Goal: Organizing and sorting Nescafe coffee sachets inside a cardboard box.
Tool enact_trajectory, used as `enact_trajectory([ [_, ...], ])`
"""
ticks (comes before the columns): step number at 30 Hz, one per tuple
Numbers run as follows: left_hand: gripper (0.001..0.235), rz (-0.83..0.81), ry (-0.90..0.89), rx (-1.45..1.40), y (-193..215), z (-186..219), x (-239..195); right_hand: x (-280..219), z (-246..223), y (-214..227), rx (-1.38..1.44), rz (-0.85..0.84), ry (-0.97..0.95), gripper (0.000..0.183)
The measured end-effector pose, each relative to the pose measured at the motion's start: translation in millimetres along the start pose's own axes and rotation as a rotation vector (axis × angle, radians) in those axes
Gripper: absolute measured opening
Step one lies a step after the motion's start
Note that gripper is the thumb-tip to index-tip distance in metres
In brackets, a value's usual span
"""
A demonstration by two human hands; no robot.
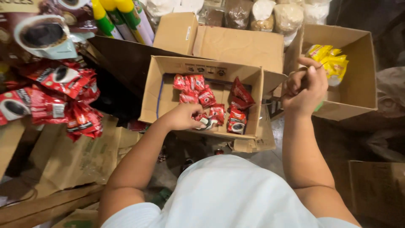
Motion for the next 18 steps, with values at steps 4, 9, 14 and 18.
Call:
enact_trajectory([
  [4, 0.033, 0.074, -0.039, -0.376, 38, 15, -13, -10, 4, -23, -0.345, -0.107, 0.269, 0.022],
  [9, 0.031, 0.254, -0.115, -0.870, 46, 9, 16, -34, 30, -65, -0.652, -0.406, 0.332, 0.021],
  [14, 0.034, 0.401, -0.030, -1.343, 33, 26, 41, -67, 49, -119, -0.810, -0.637, 0.328, 0.044],
  [18, 0.036, 0.377, -0.135, -1.580, 26, 43, 40, -62, 46, -113, -0.826, -0.522, 0.301, 0.042],
])
Point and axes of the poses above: each hand's wrist, its own x-axis towards the middle knuckle, its own y-axis out of the back of the hand, z = x × y, the point moved 9 cm from there along x, towards the middle knuckle, and after that the axes turned 7 degrees about z, right-handed, at the moved point
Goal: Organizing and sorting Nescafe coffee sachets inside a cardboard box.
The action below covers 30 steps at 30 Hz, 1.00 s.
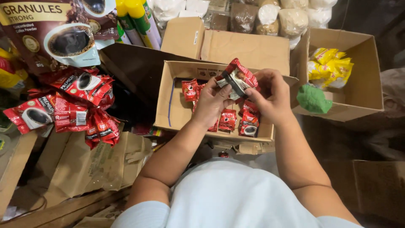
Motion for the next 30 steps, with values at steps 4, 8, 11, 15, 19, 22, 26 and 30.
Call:
enact_trajectory([
  [4, 0.038, -0.110, -0.098, -0.057, 7, -2, -1, -6, 17, 0, 0.095, -0.037, -0.152, 0.036],
  [8, 0.058, -0.156, -0.350, 0.265, -14, 40, -14, -12, 21, 4, 0.270, -0.005, -0.152, 0.031],
  [11, 0.069, -0.209, -0.911, 0.981, -67, 112, -53, -13, 20, 6, 0.117, -0.005, -0.193, 0.023],
  [15, 0.062, -0.435, -1.021, 1.298, -63, 107, -46, -11, 17, 9, 0.147, -0.020, -0.183, 0.022],
  [19, 0.055, -0.598, -0.820, 1.208, -72, 118, -62, -26, 15, 0, 0.276, -0.120, -0.221, 0.026],
  [22, 0.055, -0.591, -0.638, 1.248, -68, 117, -57, -26, 7, -5, 0.281, -0.182, -0.228, 0.029],
  [26, 0.045, -0.547, -0.432, 1.419, -56, 108, -50, -29, 2, -9, 0.202, -0.269, -0.227, 0.030],
  [30, 0.026, -0.526, -0.456, 1.367, -45, 104, -45, -32, 17, -2, 0.289, -0.296, -0.281, 0.031],
])
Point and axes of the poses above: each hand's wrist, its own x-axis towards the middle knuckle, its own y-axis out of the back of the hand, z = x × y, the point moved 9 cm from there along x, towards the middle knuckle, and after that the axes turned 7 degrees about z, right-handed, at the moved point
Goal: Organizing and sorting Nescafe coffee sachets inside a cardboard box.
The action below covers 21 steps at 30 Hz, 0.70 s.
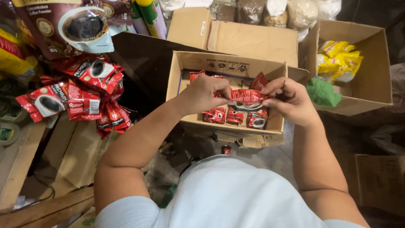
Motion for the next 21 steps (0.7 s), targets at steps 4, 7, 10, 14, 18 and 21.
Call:
enact_trajectory([
  [4, 0.019, -0.019, -0.064, -0.130, 5, 5, -2, 2, 4, -2, -0.045, -0.039, -0.033, 0.030],
  [7, 0.021, -0.121, -0.040, -0.109, 5, 5, 0, 3, 3, -10, -0.053, -0.126, -0.040, 0.029],
  [10, 0.018, -0.149, -0.020, -0.106, 5, 3, -3, 5, 9, -13, -0.006, -0.162, -0.047, 0.030],
  [14, 0.027, 0.055, 0.060, -0.506, -14, -31, -16, 6, 11, 6, 0.041, -0.037, -0.052, 0.031],
  [18, 0.048, 0.063, 0.265, -0.478, -38, -38, -22, 5, 12, 17, 0.217, 0.036, -0.002, 0.032],
  [21, 0.043, 0.138, 0.278, -0.533, -54, -59, -23, 8, 12, 15, 0.191, 0.034, -0.013, 0.031],
])
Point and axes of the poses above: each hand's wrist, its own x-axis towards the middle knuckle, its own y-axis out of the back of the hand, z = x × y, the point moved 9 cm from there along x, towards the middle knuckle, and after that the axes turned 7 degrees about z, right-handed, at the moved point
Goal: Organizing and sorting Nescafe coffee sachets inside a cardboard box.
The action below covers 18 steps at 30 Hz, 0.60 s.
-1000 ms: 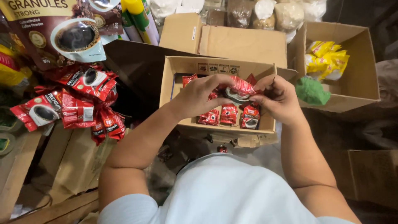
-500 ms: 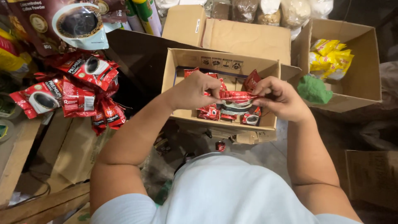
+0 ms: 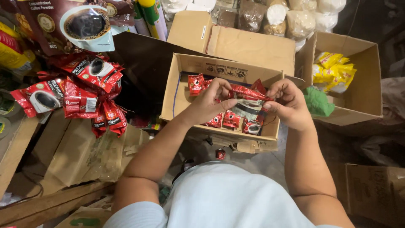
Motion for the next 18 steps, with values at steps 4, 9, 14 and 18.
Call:
enact_trajectory([
  [4, 0.059, -0.007, -0.088, -0.325, -8, 27, -6, 3, 1, 2, 0.065, 0.068, -0.014, 0.023],
  [9, 0.082, 0.099, -0.130, -0.484, -12, 27, -17, 4, 15, 13, 0.124, 0.199, -0.098, 0.017],
  [14, 0.022, 0.370, -0.132, -0.618, -7, -4, -25, 6, -12, -19, -0.113, 0.022, 0.052, 0.056],
  [18, 0.014, 0.468, -0.050, -0.534, -4, 10, -31, 7, -26, -44, -0.061, -0.048, 0.031, 0.066],
])
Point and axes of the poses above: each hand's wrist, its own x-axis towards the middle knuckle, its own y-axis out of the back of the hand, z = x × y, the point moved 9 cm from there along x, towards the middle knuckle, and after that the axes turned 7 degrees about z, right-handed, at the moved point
